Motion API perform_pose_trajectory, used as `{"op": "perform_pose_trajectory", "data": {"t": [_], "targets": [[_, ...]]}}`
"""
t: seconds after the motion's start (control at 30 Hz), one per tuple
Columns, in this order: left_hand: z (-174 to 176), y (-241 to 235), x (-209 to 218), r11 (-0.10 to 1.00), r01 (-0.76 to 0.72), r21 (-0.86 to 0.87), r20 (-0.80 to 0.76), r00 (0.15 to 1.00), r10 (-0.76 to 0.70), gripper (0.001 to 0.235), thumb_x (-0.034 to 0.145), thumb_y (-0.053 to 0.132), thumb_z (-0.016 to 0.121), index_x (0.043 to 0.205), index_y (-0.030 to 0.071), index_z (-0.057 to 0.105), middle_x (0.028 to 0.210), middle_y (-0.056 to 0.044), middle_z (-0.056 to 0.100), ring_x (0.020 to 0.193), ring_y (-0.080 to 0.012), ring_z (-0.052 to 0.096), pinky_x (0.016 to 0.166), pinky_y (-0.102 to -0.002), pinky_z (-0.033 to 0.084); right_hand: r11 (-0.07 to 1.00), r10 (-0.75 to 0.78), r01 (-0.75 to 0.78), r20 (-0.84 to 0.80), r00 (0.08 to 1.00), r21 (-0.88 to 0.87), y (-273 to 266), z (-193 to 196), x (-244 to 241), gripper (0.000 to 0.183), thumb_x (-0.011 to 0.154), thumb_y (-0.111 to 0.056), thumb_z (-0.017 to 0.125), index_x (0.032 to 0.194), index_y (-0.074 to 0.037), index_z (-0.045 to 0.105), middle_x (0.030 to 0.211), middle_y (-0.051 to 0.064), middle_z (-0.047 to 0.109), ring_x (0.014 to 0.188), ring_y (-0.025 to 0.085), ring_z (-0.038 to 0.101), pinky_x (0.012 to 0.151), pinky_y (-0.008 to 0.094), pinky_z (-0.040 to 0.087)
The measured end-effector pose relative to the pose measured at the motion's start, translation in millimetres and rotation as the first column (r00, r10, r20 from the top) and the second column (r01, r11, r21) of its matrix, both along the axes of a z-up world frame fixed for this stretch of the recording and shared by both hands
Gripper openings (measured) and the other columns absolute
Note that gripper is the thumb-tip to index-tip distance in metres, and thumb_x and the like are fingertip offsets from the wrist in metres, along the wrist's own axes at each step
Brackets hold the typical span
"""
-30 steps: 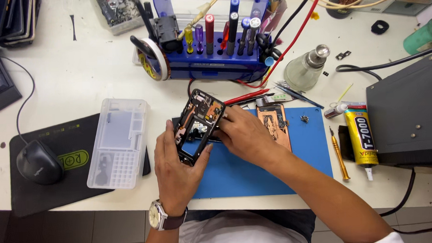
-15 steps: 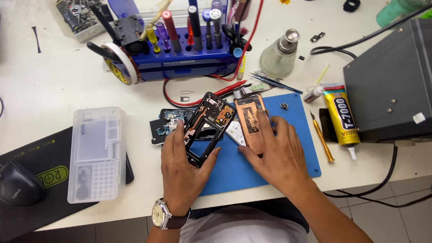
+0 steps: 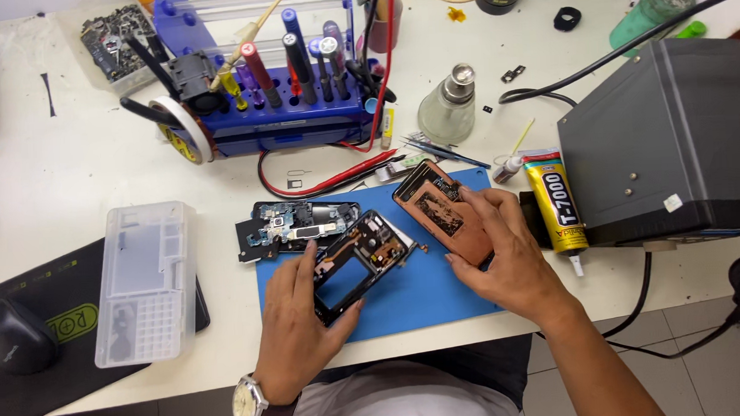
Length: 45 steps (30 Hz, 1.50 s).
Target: The person disassembles a smartphone, removes the battery and motherboard, and places them into a compartmentalized parts box. They then reassemble the phone by inserting the battery and motherboard back into the chassis and using a screwdriver to secure the back cover.
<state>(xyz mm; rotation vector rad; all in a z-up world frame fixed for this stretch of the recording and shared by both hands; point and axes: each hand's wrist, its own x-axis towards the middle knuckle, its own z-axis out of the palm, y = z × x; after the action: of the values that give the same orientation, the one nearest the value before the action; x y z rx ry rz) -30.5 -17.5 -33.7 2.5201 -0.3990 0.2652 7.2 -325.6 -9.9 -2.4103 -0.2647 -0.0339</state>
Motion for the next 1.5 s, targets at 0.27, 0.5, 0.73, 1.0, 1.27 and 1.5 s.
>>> {"op": "perform_pose_trajectory", "data": {"t": [0.27,0.5,0.73,1.0,1.27,1.5], "targets": [[-2,-3,6,1.0,-0.01,0.023,-0.021,1.0,0.011,0.08,0.084,0.042,0.077,0.147,0.002,0.047,0.122,-0.015,0.056,0.113,-0.0327,0.055,0.099,-0.047,0.045,0.992,0.037,-0.034,-0.026,0.999,0.12,-10,-7,1,0.105,0.078,-0.022,0.086,0.164,-0.024,0.025,0.145,0.01,0.04,0.14,0.024,0.048,0.117,0.037,0.041],[13,-25,27,0.974,0.176,0.141,-0.09,0.982,-0.165,0.081,0.086,0.048,0.076,0.147,0.003,0.047,0.125,-0.015,0.051,0.108,-0.0332,0.051,0.094,-0.046,0.044,0.804,-0.204,0.225,-0.101,0.974,0.551,15,8,9,0.105,0.075,-0.009,0.084,0.161,-0.012,0.023,0.146,0.015,0.048,0.137,0.025,0.056,0.108,0.036,0.056],[13,-66,19,0.936,0.317,0.156,-0.1,0.947,-0.304,0.079,0.089,0.059,0.07,0.137,-0.002,0.052,0.115,-0.015,0.053,0.098,-0.0293,0.05,0.085,-0.043,0.045,0.81,-0.133,0.118,-0.015,0.991,0.574,13,10,5,0.104,0.08,-0.009,0.079,0.164,-0.008,0.017,0.132,0.013,0.05,0.122,0.022,0.062,0.1,0.031,0.058],[27,-79,27,0.919,0.39,0.064,-0.054,0.92,-0.387,0.066,0.085,0.051,0.075,0.126,0.004,0.054,0.115,-0.014,0.058,0.104,-0.0337,0.053,0.088,-0.046,0.044,0.797,-0.114,0.145,-0.09,0.989,0.586,9,4,2,0.104,0.08,-0.011,0.077,0.164,-0.01,0.016,0.141,0.016,0.049,0.13,0.026,0.061,0.105,0.036,0.057],[24,-65,24,0.939,0.338,0.068,-0.021,0.941,-0.337,0.073,0.09,0.052,0.07,0.135,-0.002,0.052,0.127,-0.018,0.059,0.114,-0.0366,0.053,0.095,-0.048,0.043,0.797,-0.082,0.126,-0.1,0.992,0.59,8,1,3,0.104,0.079,-0.011,0.078,0.164,-0.013,0.02,0.138,0.014,0.049,0.131,0.024,0.059,0.107,0.034,0.055],[21,-9,19,0.928,0.346,0.139,-0.11,0.936,-0.333,0.076,0.089,0.053,0.069,0.143,0.003,0.05,0.128,-0.017,0.051,0.114,-0.0359,0.048,0.097,-0.049,0.04,0.944,0.059,-0.027,-0.089,0.994,0.329,8,14,11,0.092,0.077,-0.022,0.08,0.158,-0.014,0.038,0.16,0.01,0.048,0.145,0.022,0.05,0.114,0.035,0.046]]}}
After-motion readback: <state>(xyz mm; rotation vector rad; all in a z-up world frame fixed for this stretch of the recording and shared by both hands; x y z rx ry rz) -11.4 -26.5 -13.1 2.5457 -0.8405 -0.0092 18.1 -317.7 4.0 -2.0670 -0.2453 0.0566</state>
